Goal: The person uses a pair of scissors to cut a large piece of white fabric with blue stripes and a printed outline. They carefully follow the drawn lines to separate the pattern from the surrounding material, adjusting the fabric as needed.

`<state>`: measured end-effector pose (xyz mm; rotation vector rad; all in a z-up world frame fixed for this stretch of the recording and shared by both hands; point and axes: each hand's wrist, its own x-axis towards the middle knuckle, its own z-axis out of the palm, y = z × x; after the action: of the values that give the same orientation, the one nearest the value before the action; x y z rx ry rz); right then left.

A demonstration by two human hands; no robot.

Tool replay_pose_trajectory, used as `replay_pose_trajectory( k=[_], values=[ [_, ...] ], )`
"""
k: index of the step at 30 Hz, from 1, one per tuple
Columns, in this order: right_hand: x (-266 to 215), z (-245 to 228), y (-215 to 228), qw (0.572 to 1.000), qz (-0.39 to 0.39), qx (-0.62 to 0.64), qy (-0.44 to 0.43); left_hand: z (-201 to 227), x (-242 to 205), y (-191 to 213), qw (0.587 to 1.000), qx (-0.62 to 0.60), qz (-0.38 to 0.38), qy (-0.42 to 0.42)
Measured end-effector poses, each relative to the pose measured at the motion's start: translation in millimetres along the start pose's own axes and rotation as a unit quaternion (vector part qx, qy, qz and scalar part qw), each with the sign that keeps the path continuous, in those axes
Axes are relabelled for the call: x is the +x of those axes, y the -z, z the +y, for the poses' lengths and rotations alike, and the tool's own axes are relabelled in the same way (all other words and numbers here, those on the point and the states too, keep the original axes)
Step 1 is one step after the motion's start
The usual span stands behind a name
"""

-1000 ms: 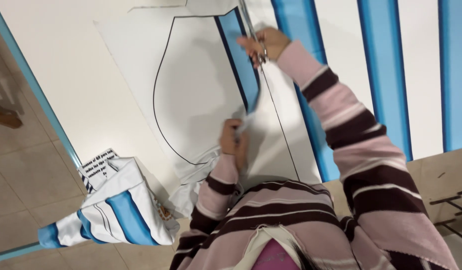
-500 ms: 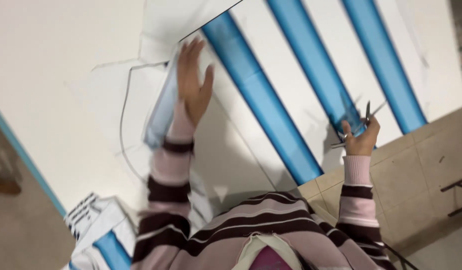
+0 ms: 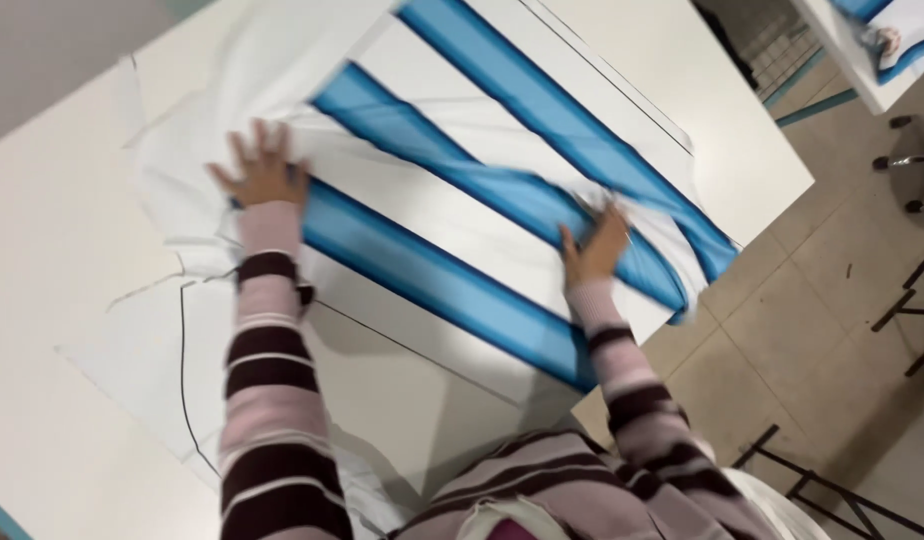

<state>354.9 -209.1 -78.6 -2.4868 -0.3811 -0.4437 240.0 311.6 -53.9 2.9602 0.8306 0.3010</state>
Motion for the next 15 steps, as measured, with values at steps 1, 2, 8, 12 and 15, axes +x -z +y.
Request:
replay_pose_trajectory(
  k=[1,2,8,12,15],
  values=[
    [10.3,-16.0,-15.2,1.000,-0.008,-0.001,-0.001,-18.6,-21.7,15.0,1.000,0.001,-0.008,0.003],
    [32.1,-34.7,-36.2,0.998,-0.008,0.004,0.056,-36.9,-29.1,33.1,0.997,-0.011,-0.020,0.070],
    [107.6,-203.7,-132.0,0.967,-0.104,0.099,0.211,-99.9,-119.2,75.1,0.941,0.014,-0.045,0.335],
    [95.9,-288.9,-171.3,0.905,-0.186,0.149,0.352,-80.2,-178.2,66.0,0.890,0.037,-0.040,0.452],
    [95.7,-302.4,-177.6,0.834,-0.212,0.239,0.450,-58.4,-202.3,44.5,0.881,0.003,0.000,0.473]
  ],
)
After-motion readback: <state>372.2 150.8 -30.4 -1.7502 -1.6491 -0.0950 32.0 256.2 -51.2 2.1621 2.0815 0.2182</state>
